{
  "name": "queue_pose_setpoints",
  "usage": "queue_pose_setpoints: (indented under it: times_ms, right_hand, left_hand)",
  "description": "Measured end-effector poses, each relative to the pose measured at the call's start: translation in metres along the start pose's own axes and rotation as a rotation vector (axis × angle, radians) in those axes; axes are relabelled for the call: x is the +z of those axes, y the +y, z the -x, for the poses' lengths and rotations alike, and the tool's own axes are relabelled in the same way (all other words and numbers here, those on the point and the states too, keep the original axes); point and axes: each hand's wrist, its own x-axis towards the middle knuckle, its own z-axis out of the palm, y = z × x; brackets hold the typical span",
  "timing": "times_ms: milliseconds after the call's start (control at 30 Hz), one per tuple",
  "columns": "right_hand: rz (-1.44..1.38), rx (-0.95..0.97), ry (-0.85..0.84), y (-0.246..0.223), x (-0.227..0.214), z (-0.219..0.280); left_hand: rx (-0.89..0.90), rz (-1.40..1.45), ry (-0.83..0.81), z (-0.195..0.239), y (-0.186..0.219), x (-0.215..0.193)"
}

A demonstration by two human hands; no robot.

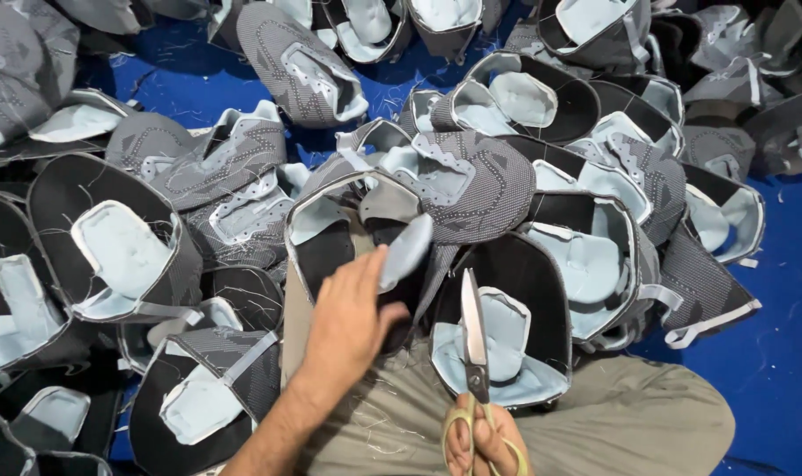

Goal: Trimming excess fabric from shoe upper components using scissors.

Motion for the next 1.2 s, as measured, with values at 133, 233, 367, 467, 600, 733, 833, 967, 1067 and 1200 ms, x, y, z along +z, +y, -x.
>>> queue_pose_setpoints:
  times_ms: [133,233,367,467,600,733,833,967,1067,1200]
  right_hand:
    - [0.124,0.156,0.157,0.006,-0.014,0.002]
    - [0.297,0.170,0.060,0.009,-0.022,0.006]
    - [0.625,0.122,0.137,-0.007,-0.007,-0.004]
    - [1.063,0.289,0.347,-0.021,0.013,-0.017]
    - [1.462,0.142,0.385,-0.034,0.048,-0.030]
    - [1.691,-0.124,0.452,-0.015,0.051,-0.030]
    - [1.558,0.207,0.539,-0.017,0.025,-0.026]
    - [1.269,0.068,0.524,0.007,-0.011,-0.007]
    - [0.665,0.279,0.565,-0.003,0.005,-0.015]
    - [0.691,0.301,0.550,0.010,-0.012,-0.014]
  left_hand:
    - [-0.254,0.098,-0.029,0.002,-0.015,-0.004]
    - [-0.145,0.275,0.023,0.005,-0.021,-0.014]
    - [-0.067,0.413,0.035,0.025,-0.036,-0.013]
    - [-0.105,0.505,0.060,0.032,-0.042,-0.016]
    - [-0.152,0.598,0.068,0.034,-0.043,-0.013]
    - [-0.187,0.712,0.100,0.036,-0.044,-0.009]
    - [-0.193,0.734,0.129,0.047,-0.047,-0.004]
    - [-0.218,0.509,0.152,0.042,-0.033,-0.007]
    - [-0.254,0.208,0.217,0.037,-0.024,-0.003]
    - [-0.427,0.006,0.330,0.031,-0.040,0.004]
